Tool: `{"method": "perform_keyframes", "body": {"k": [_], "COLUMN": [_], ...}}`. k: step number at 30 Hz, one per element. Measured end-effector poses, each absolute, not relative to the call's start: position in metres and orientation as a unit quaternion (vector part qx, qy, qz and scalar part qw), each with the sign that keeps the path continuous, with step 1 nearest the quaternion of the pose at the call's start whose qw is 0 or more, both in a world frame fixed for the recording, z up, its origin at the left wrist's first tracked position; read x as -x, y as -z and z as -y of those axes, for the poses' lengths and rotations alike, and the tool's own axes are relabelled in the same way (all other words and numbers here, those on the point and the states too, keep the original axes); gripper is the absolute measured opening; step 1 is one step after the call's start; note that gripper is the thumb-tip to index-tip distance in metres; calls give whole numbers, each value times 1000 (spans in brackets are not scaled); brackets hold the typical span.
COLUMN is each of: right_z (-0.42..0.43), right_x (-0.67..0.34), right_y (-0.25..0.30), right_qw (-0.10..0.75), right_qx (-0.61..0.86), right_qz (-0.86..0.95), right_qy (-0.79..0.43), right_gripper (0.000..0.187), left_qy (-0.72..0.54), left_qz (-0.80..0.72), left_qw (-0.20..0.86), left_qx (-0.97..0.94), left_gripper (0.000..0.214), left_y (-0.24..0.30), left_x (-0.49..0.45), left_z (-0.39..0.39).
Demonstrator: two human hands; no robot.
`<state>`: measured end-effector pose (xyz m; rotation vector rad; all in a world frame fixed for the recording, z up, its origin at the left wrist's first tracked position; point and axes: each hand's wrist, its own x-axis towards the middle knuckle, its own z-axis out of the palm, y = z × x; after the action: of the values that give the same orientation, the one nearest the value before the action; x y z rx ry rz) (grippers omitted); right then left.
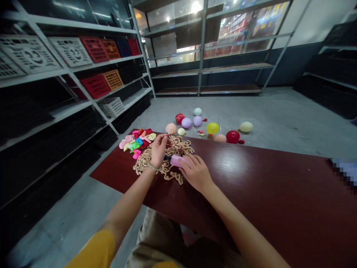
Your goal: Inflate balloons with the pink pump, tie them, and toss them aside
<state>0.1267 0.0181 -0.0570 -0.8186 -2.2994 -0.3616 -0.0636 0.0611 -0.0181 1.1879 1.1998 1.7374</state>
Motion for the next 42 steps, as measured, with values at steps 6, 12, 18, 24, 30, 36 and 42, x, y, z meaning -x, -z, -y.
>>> {"method": "perform_keyframes", "body": {"k": [6,12,18,24,30,36,42], "right_z": [-25,-37,-35,-38,-39,-31,-25], "right_x": [-83,-15,-3,-36,-82,-131,-156], "right_y": [33,31,33,34,39,54,49], "right_qw": [248,215,204,216,220,160,153], "right_qx": [272,251,256,288,329,373,438], "right_qz": [924,942,942,931,917,913,883], "right_qy": [101,68,77,66,44,35,66], "right_gripper": [26,23,24,24,31,50,47], "left_qy": [-665,-509,-429,-514,-556,-667,-690], "left_qz": [-548,-712,-705,-679,-642,-459,-413], "left_qw": [275,78,89,117,168,387,409], "left_qx": [-427,-477,-557,-510,-501,-440,-430], "left_gripper": [23,19,20,7,17,24,22], "left_y": [36,58,77,73,42,22,12], "left_x": [150,238,255,248,222,151,86], "left_z": [-29,7,12,8,8,-26,-75]}}
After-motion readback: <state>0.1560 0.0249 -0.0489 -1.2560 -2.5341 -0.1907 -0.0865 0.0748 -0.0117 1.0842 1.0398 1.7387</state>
